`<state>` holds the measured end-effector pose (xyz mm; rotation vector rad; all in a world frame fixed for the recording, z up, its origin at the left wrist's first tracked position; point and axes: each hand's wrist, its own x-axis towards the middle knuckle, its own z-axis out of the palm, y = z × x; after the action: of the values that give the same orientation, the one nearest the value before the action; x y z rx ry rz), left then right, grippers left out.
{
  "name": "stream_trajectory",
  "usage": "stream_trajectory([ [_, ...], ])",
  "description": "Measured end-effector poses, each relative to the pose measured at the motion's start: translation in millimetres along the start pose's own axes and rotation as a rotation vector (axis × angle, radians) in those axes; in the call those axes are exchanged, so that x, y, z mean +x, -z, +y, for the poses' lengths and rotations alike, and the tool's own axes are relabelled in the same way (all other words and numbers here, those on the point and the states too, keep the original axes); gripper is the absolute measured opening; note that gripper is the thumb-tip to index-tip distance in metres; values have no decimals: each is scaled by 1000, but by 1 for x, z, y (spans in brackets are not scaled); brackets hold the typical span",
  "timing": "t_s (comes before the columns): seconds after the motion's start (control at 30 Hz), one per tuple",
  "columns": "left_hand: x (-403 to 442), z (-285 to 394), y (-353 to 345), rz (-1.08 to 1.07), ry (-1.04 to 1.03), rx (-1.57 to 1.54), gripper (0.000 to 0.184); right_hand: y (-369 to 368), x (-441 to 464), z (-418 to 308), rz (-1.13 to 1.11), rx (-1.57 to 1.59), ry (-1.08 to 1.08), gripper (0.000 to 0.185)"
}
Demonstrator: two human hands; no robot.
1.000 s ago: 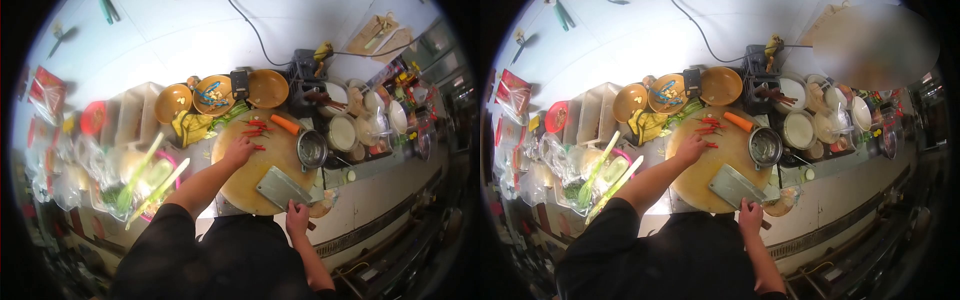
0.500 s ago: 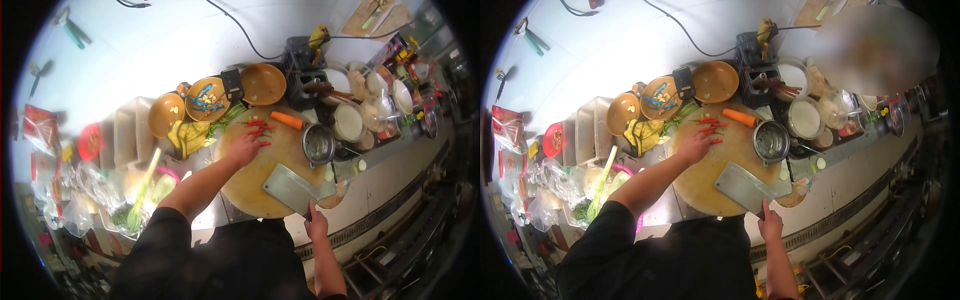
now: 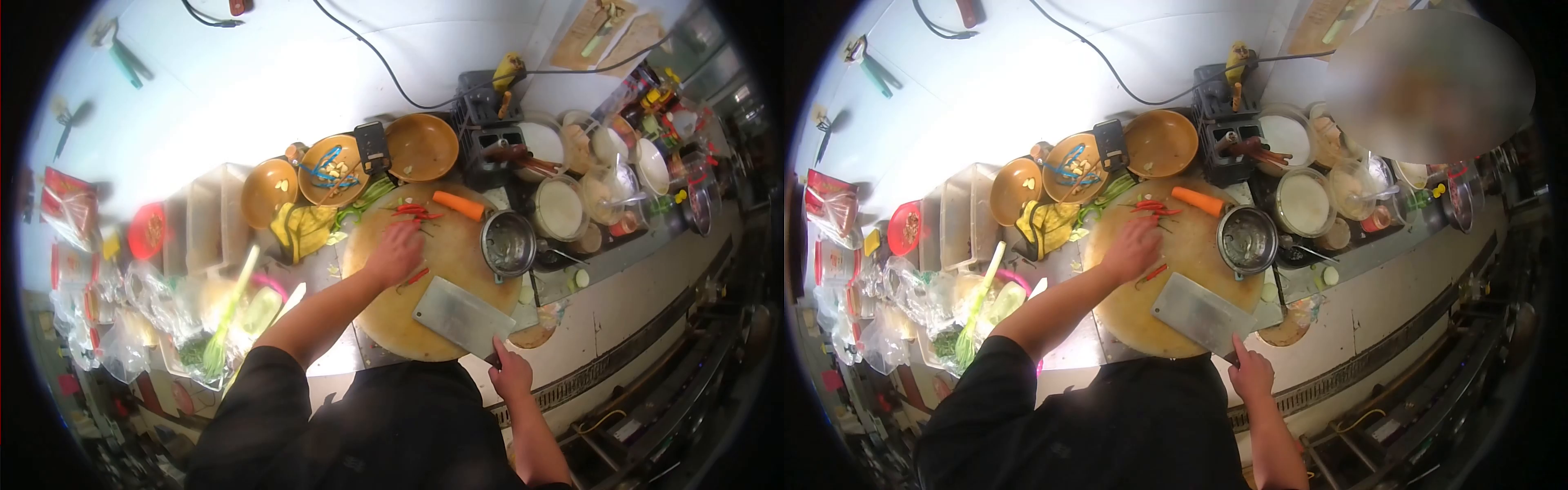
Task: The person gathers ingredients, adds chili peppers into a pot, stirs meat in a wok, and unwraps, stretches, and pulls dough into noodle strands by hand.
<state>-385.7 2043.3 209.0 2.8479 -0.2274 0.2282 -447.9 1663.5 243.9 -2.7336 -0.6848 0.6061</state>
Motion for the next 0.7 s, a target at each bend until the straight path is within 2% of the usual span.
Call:
stream_trajectory([
  [0.03, 8, -3, -1, 126, 122, 23, 54, 0, -1, 1, -11, 15, -3, 69],
  [0.17, 32, -33, 1, 96, 134, 90, 64, -1, -4, 1, -7, 33, 4, 70],
  [0.23, 37, -36, 5, -33, 28, 84, 59, 1, -5, -1, -8, 35, 0, 69],
  [0.27, 38, -34, 5, -32, 28, 85, 59, 1, -5, -1, -8, 39, -3, 68],
  [0.33, 39, -26, 4, -252, -16, 64, 60, -1, -6, -2, -5, 42, -5, 68],
  [0.37, 36, -22, 1, -252, -16, 65, 60, -1, -7, -2, -4, 43, -6, 68],
  [0.43, 31, -15, -9, -81, -14, 72, 38, -2, -8, -4, -24, 45, -25, 67],
  [0.57, 34, -7, -16, -64, -43, 132, 29, 1, -8, -7, -46, 47, -40, 67],
  [0.7, 39, -4, -23, -208, 41, 100, 23, 3, -9, -7, -39, 45, -29, 67],
])
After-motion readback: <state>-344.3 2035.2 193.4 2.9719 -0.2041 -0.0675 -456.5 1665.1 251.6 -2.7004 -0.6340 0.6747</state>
